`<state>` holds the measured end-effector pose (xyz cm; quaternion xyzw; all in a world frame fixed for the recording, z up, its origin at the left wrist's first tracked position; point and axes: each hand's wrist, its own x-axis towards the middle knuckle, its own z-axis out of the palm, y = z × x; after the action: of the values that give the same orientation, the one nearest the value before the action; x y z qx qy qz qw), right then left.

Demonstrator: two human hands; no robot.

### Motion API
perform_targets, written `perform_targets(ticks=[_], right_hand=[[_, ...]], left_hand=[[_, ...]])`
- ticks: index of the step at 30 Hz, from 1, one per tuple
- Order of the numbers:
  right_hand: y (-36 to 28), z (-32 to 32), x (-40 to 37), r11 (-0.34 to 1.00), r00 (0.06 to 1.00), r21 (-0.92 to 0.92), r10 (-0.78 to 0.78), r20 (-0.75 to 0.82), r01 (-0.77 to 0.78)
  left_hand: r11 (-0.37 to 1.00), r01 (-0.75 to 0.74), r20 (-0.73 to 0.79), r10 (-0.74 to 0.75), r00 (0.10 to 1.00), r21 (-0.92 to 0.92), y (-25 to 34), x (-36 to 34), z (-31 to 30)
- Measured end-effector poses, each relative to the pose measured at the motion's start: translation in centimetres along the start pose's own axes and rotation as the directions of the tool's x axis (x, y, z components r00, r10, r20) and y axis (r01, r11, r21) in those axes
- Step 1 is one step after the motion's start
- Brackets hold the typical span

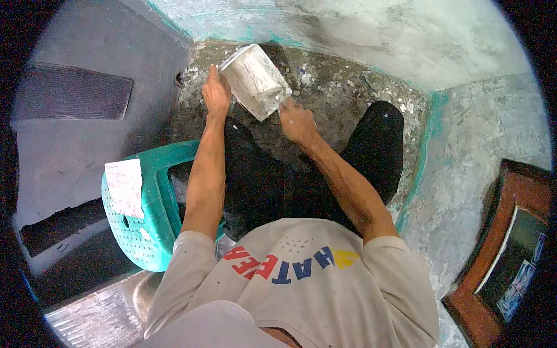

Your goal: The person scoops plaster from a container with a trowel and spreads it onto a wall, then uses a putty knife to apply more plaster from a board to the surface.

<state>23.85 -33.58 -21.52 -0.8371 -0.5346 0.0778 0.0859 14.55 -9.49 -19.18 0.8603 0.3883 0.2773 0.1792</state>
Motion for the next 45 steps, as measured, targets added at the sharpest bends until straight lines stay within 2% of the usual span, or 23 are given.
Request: perform_targets(ticks=[2,6,8,9,12,14,18,20,23,24,25,26,27,29,31,33,34,36,38,40,41,43,45], right_hand=[[-0.4,-0.1,0.1,0.999,0.985,0.017,0.034,-0.17,-0.031],[-0.1,2.4,0.1,0.999,0.987,0.015,0.051,-0.15,-0.049],[0.2,2.5,-0.6,0.999,0.997,0.05,-0.004,-0.074,0.008],[0.0,1.9,-1.1,0.999,0.997,0.049,-0.003,-0.072,0.006],[-0.4,-0.3,0.0,0.999,1.0,0.037,0.015,-0.015,-0.015],[-0.7,0.2,0.1,0.998,0.977,-0.015,0.062,-0.204,-0.066],[-1.1,2.3,0.5,0.995,0.987,0.007,0.103,-0.122,-0.103],[-1.1,2.3,-0.5,0.992,0.993,0.057,0.111,-0.034,-0.109],[-1.1,-0.9,-0.7,0.991,0.992,0.052,0.121,0.028,-0.122],[-1.2,-1.8,-0.5,0.991,0.992,0.051,0.122,0.028,-0.123],[-1.4,-2.6,-0.4,0.99,0.989,0.023,0.139,-0.055,-0.138],[-1.7,-2.7,-0.7,0.988,0.979,-0.002,0.156,-0.128,-0.157],[-1.9,-2.2,-0.8,0.987,0.98,0.001,0.159,-0.117,-0.16],[-1.7,-1.4,0.3,0.989,0.974,-0.02,0.143,-0.178,-0.149],[-1.6,-0.1,0.9,0.985,0.979,-0.048,0.156,-0.128,-0.164],[-1.2,0.6,1.0,0.982,0.984,-0.078,0.164,-0.07,-0.169],[-0.9,0.8,1.0,0.993,0.99,-0.01,0.118,-0.072,-0.119],[-0.8,0.8,0.5,0.995,0.995,0.066,0.079,-0.058,-0.075],[-0.9,-0.7,0.6,0.984,0.995,0.148,0.088,0.045,-0.094],[-1.2,-0.7,0.1,0.982,0.993,0.151,0.104,0.062,-0.112],[-1.3,-0.7,-0.2,0.98,0.99,0.157,0.113,0.079,-0.124],[-1.0,-0.8,-0.3,0.98,0.983,0.145,0.116,0.141,-0.137],[-0.3,-1.2,-0.3,0.978,0.972,0.141,0.123,0.199,-0.152]], left_hand=[[0.999,0.02,0.027,-0.02,0.999,0.029,0.2,0.0,-0.1],[0.998,-0.001,0.033,-0.001,0.999,0.065,0.3,-0.1,0.2],[0.998,0.025,0.046,-0.027,0.999,0.05,0.6,0.4,-0.1],[0.998,0.056,0.072,-0.059,0.996,0.042,0.6,0.0,-0.3],[0.998,0.019,0.088,-0.023,0.996,0.053,0.6,0.1,-0.2],[0.999,0.002,0.085,-0.007,0.996,0.054,0.4,-0.2,-0.1],[0.997,-0.057,0.03,0.055,0.998,0.057,0.5,-0.2,0.4],[0.998,-0.04,0.048,0.038,0.998,0.048,0.7,-0.3,0.3],[0.999,-0.047,0.064,0.047,0.997,0.005,1.6,-0.7,-0.3],[0.998,-0.058,0.069,0.06,0.996,-0.025,2.0,-1.1,-0.6],[0.998,-0.055,0.071,0.057,0.996,-0.026,2.4,-1.3,-0.7],[0.999,0.035,0.151,-0.032,0.988,-0.013,2.8,-1.9,-0.8],[0.993,0.12,0.226,-0.118,0.967,0.006,3.1,-2.6,-0.9],[0.994,0.104,0.247,-0.095,0.964,-0.024,4.0,-4.0,-1.3],[0.994,0.089,0.269,-0.07,0.961,-0.058,5.0,-4.6,-1.8],[0.955,0.296,0.458,-0.257,0.851,-0.013,5.4,-4.9,-2.0],[0.953,0.303,0.46,-0.264,0.848,-0.012,5.0,-5.5,-1.3],[0.85,0.412,0.447,-0.244,0.861,-0.328,4.1,-7.5,0.1],[0.834,0.44,0.439,-0.276,0.855,-0.333,4.3,-7.8,0.0],[0.746,0.494,0.421,-0.311,0.852,-0.447,4.1,-7.9,-0.2],[0.744,0.497,0.425,-0.312,0.85,-0.447,4.0,-8.0,-0.4],[0.594,0.623,0.492,-0.394,0.776,-0.509,4.6,-7.6,-1.3],[0.617,0.603,0.497,-0.363,0.788,-0.506,4.8,-7.7,-1.8]])
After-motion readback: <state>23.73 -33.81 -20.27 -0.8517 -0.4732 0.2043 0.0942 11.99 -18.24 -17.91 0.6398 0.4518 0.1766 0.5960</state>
